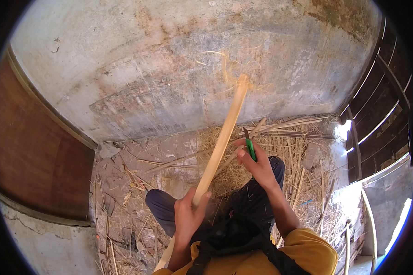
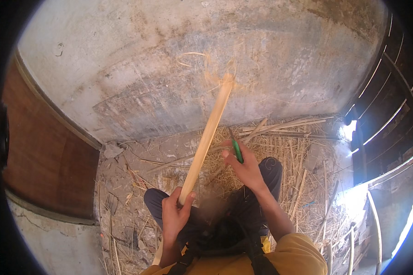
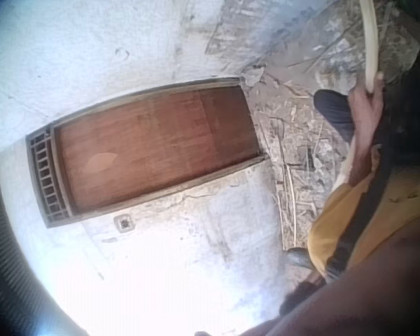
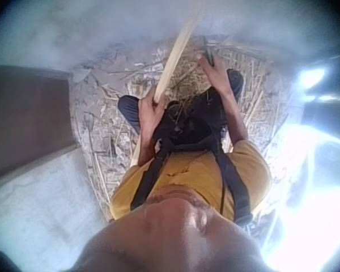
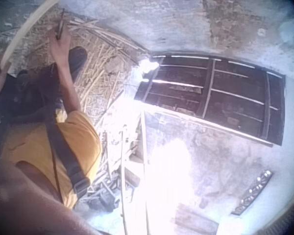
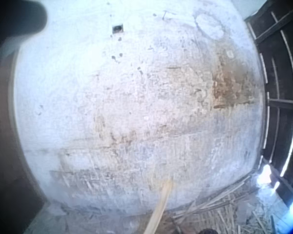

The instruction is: The person uses a knife to shave thin strips from a length of bamboo, creating a frayed end.

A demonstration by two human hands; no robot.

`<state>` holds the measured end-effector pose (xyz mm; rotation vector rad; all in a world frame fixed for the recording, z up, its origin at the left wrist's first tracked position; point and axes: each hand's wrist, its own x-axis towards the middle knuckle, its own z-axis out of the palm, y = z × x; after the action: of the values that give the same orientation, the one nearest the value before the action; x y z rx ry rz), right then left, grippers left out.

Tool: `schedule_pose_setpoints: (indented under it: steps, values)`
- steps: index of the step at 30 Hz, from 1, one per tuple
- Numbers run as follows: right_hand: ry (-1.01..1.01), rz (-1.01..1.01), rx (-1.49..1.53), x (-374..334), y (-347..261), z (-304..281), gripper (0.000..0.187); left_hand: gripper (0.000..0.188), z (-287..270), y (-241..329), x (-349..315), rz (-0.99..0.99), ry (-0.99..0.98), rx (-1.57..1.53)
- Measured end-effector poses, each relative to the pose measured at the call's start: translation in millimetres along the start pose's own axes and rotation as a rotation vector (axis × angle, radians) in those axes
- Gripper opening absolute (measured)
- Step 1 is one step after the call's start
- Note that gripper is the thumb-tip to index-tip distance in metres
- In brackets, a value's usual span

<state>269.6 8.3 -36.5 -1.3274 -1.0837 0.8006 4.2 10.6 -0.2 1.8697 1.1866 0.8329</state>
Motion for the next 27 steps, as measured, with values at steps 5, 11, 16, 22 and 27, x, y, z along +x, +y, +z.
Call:
schedule_pose_setpoints:
  steps: [5,11,16,22,27]
  values:
    - [-0.086,0.011,0.276,-9.8,-27.0,21.8,0.033,0.024,1.8,11.9,2.3,0.010,-0.019,0.022]
    - [-0.079,0.054,0.434,-10.1,-32.8,25.8,0.031,0.025,2.8,12.5,3.4,0.025,-0.057,0.021]
    - [-0.063,0.065,0.422,-12.5,-40.3,24.4,0.032,0.029,3.5,15.0,2.3,0.037,-0.032,-0.005]
    - [-0.009,0.099,0.395,-16.2,-42.4,27.4,0.035,0.036,2.6,15.7,4.4,0.027,-0.065,0.118]
    - [0.082,0.036,0.384,-14.0,-40.3,31.6,0.033,0.049,0.4,17.3,2.2,0.052,-0.129,-0.108]
